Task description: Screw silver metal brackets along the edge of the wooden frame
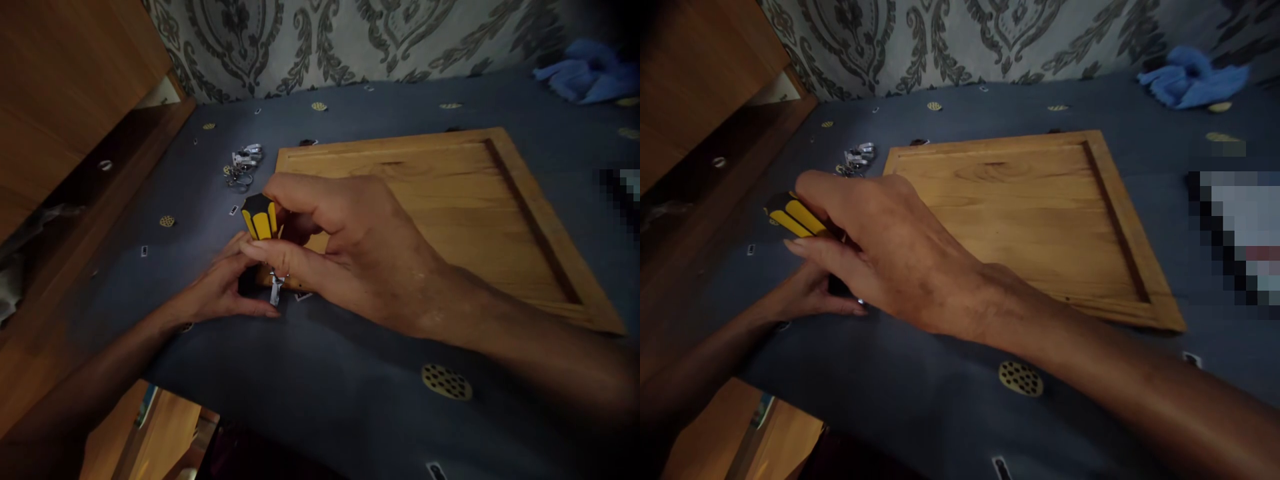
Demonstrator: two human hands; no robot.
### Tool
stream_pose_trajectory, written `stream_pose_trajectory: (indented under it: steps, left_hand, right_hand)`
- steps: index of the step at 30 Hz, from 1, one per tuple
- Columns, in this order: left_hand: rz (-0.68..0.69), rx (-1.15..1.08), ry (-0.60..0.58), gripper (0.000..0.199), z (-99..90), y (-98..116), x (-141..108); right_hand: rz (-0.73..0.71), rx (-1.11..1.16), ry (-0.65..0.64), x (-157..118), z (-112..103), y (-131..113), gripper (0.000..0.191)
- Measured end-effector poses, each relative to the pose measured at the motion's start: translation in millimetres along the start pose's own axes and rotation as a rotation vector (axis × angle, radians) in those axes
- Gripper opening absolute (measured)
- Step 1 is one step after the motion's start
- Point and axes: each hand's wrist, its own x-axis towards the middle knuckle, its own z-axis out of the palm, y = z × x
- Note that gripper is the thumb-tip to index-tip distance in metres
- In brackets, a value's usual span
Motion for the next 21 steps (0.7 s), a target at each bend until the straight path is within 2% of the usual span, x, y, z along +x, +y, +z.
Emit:
stream_pose_trajectory:
  steps: [6,9,12,17,21]
  left_hand:
    - [-0.023,-0.035,-0.007,0.077,0.6,2.8,1.9]
    - [-0.053,-0.045,-0.013,0.080,0.6,3.8,2.2]
    - [-0.057,-0.053,-0.025,0.078,-0.3,3.0,2.0]
    - [-0.062,-0.072,-0.037,0.060,-0.7,1.2,2.4]
    - [-0.047,-0.094,-0.016,0.070,0.1,5.3,5.3]
  right_hand:
    - [0.025,-0.010,0.004,1.8,2.2,0.5,0.033]
    - [0.030,-0.019,-0.006,1.3,2.2,0.0,0.030]
    - [0.033,-0.019,-0.016,0.8,1.0,-1.0,0.026]
    - [0.032,-0.024,-0.028,2.3,-1.5,-2.3,0.029]
    - [0.029,0.010,-0.085,3.2,-4.4,-1.6,0.031]
